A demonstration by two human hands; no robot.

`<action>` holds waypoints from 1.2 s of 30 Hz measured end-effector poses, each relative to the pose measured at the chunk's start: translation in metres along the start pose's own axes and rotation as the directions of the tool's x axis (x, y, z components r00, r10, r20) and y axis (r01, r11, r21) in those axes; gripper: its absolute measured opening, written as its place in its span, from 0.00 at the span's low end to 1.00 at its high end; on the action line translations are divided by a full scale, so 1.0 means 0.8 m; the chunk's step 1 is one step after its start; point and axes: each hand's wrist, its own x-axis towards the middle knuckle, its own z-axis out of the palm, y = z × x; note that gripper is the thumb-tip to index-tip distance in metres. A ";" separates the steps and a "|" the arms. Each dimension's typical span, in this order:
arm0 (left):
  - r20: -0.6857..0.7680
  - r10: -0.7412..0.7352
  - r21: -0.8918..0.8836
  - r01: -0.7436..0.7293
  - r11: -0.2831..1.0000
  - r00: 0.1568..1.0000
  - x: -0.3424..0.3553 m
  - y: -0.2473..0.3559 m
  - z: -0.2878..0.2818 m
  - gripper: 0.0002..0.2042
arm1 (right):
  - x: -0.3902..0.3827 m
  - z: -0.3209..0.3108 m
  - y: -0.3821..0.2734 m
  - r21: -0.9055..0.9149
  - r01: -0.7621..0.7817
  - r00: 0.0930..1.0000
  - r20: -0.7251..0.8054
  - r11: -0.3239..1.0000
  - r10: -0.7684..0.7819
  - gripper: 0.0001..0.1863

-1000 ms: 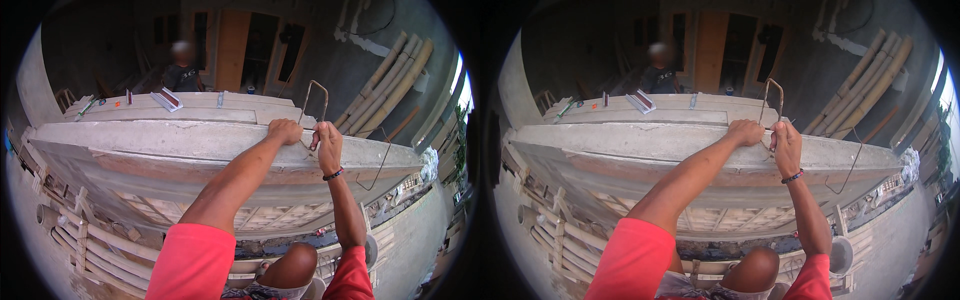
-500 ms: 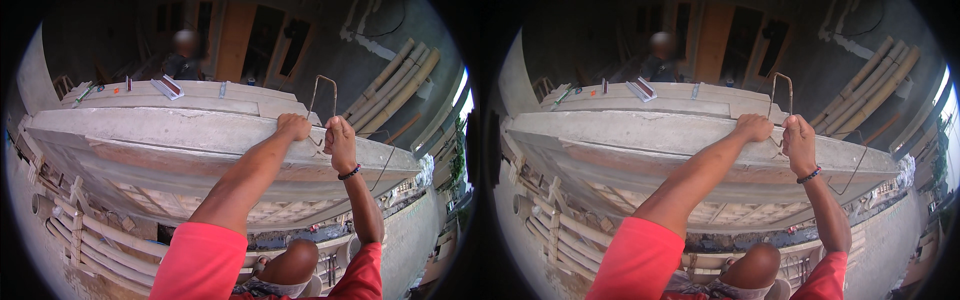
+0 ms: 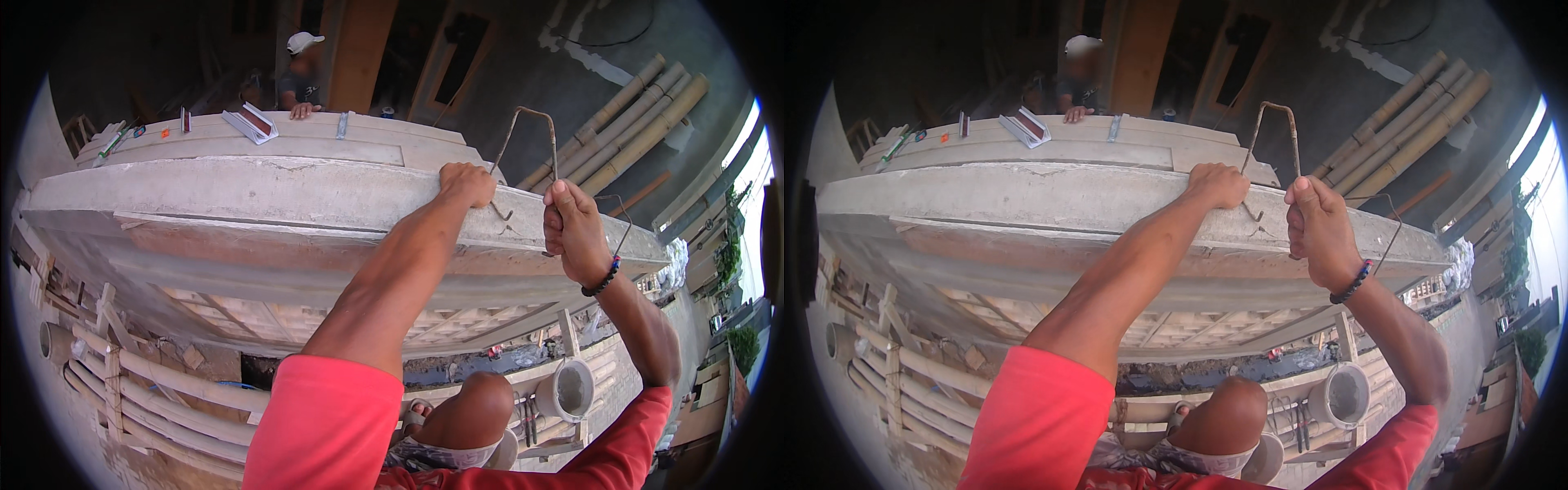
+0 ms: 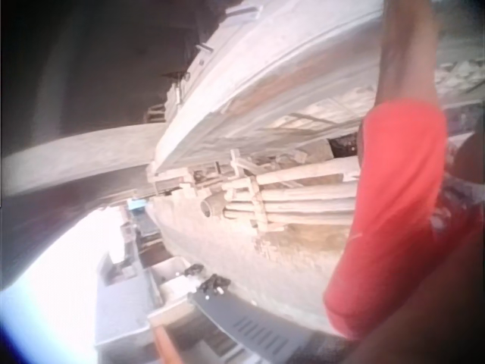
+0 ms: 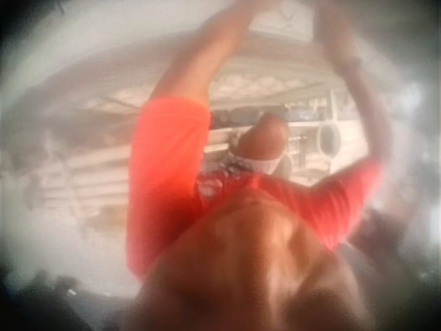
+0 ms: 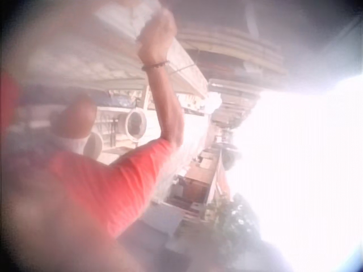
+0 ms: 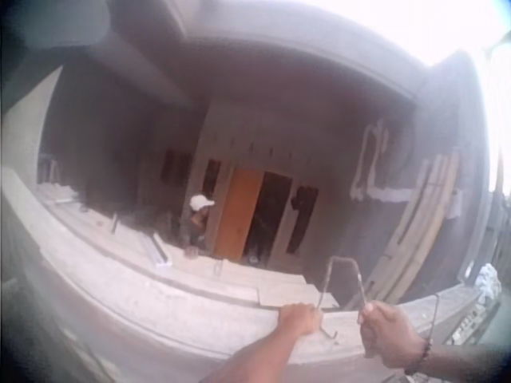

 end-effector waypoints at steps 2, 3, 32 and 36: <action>-0.001 0.003 0.006 -0.003 1.000 1.000 -0.003 -0.002 0.000 0.16 | -0.013 -0.001 -0.011 -0.042 -0.014 1.000 0.010 0.999 0.015 0.17; -0.010 0.006 0.004 -0.006 1.000 1.000 -0.002 -0.003 0.000 0.16 | -0.012 -0.002 -0.011 -0.037 -0.015 1.000 0.013 0.999 0.015 0.16; 0.117 -0.068 -0.004 0.069 0.998 0.991 -0.002 0.003 -0.012 0.15 | 0.171 0.020 0.098 -0.294 0.295 0.953 0.027 0.909 -0.301 0.23; 0.108 -0.088 -0.017 0.090 0.996 0.990 0.004 0.005 -0.009 0.17 | 0.202 0.006 0.107 -0.393 0.258 0.962 0.192 0.883 -0.196 0.17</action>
